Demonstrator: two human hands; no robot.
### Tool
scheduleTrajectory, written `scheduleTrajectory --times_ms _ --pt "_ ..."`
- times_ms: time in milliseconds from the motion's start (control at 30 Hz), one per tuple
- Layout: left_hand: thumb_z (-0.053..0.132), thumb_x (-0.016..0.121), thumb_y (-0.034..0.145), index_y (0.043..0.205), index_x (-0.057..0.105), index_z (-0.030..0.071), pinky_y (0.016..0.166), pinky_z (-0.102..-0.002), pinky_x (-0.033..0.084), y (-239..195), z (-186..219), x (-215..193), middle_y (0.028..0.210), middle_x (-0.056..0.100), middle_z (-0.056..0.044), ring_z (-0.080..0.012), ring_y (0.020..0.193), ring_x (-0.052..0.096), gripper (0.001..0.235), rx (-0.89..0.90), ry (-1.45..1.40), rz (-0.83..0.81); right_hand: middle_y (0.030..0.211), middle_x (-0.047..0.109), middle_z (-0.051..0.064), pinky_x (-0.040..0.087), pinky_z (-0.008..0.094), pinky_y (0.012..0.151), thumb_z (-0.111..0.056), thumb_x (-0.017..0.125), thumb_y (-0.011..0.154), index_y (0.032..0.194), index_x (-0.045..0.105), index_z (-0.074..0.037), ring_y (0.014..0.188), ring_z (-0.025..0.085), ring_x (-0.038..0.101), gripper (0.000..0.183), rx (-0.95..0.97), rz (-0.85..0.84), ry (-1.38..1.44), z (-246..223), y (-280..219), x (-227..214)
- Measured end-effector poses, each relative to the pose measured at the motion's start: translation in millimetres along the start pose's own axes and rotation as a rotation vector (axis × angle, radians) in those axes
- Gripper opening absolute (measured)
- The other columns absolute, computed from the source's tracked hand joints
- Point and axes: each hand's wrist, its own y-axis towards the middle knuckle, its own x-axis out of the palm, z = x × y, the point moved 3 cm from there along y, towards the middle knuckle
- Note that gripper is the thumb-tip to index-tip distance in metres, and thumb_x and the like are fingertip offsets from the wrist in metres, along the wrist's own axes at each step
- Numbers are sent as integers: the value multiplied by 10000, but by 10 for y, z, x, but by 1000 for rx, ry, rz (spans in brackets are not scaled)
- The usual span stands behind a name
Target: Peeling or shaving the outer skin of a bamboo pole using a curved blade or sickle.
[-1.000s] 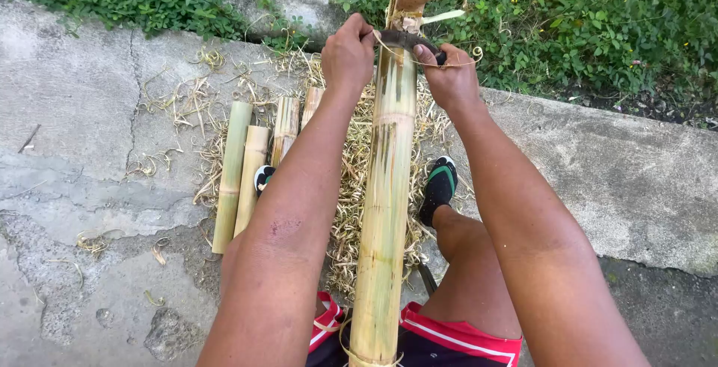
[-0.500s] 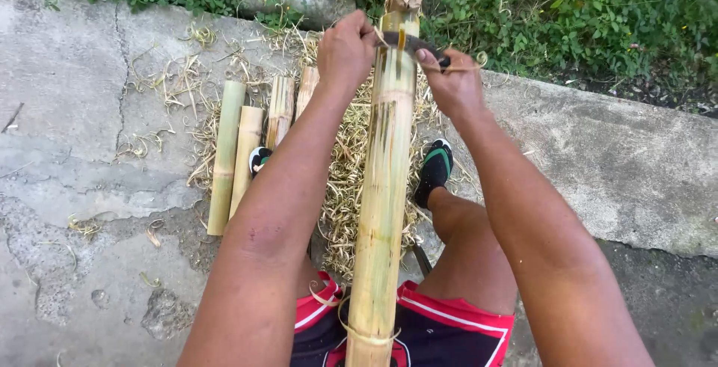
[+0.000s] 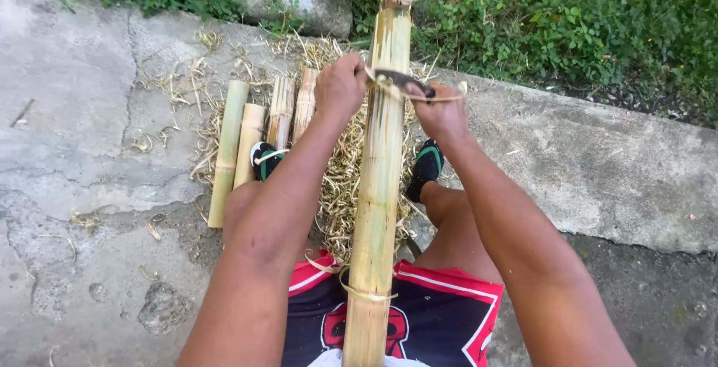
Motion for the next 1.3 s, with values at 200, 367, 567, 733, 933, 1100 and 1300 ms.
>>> scheduleTrajectory --times_ms 200,367,567,733,933,1100,1300 --pt "232 664 946 847 657 156 459 -357 377 -611 -147 15 592 608 -2 -159 494 543 125 216 -43 164 660 610 106 463 401 501 -512 658 1028 841 649 -34 546 219 561 515 -235 202 8 304 -587 194" --pt "242 624 1018 881 649 153 473 -411 384 -1112 -197 -54 579 597 -24 -218 473 551 165 168 -27 53 598 603 64 463 394 400 -528 596 1003 839 597 -51 465 189 562 504 73 -78 -15 58 -1004 48" --pt "207 655 947 931 673 121 540 -491 464 -2042 -124 -351 675 685 -114 -328 589 657 89 269 -51 144 554 580 118 468 434 439 -504 620 1009 797 589 -23 470 259 587 527 -79 -15 -25 255 -1796 201" --pt "213 667 921 957 707 142 527 -510 499 -3101 -143 -574 697 692 -144 -354 595 669 89 196 -41 47 598 573 167 441 462 481 -441 680 982 817 577 -15 531 346 579 469 -190 61 52 313 -2873 207" --pt "221 712 873 826 673 123 540 -507 512 -3834 -278 -671 637 685 -144 -364 609 687 116 -19 63 -286 538 555 160 417 430 475 -443 714 892 795 605 -31 465 283 503 437 69 -447 163 361 -3544 159" --pt "210 647 937 860 648 108 556 -508 504 -3118 -17 -618 674 654 -175 -389 622 664 128 240 -38 28 658 569 138 433 420 551 -392 659 978 786 578 -9 579 245 525 436 -185 -111 188 514 -2817 224" --pt "238 628 978 855 636 124 482 -453 443 -1566 96 -137 619 627 -89 -290 533 614 168 300 21 189 604 489 18 288 374 403 -469 550 1039 813 578 -76 471 164 383 454 176 -126 343 450 -1353 352"
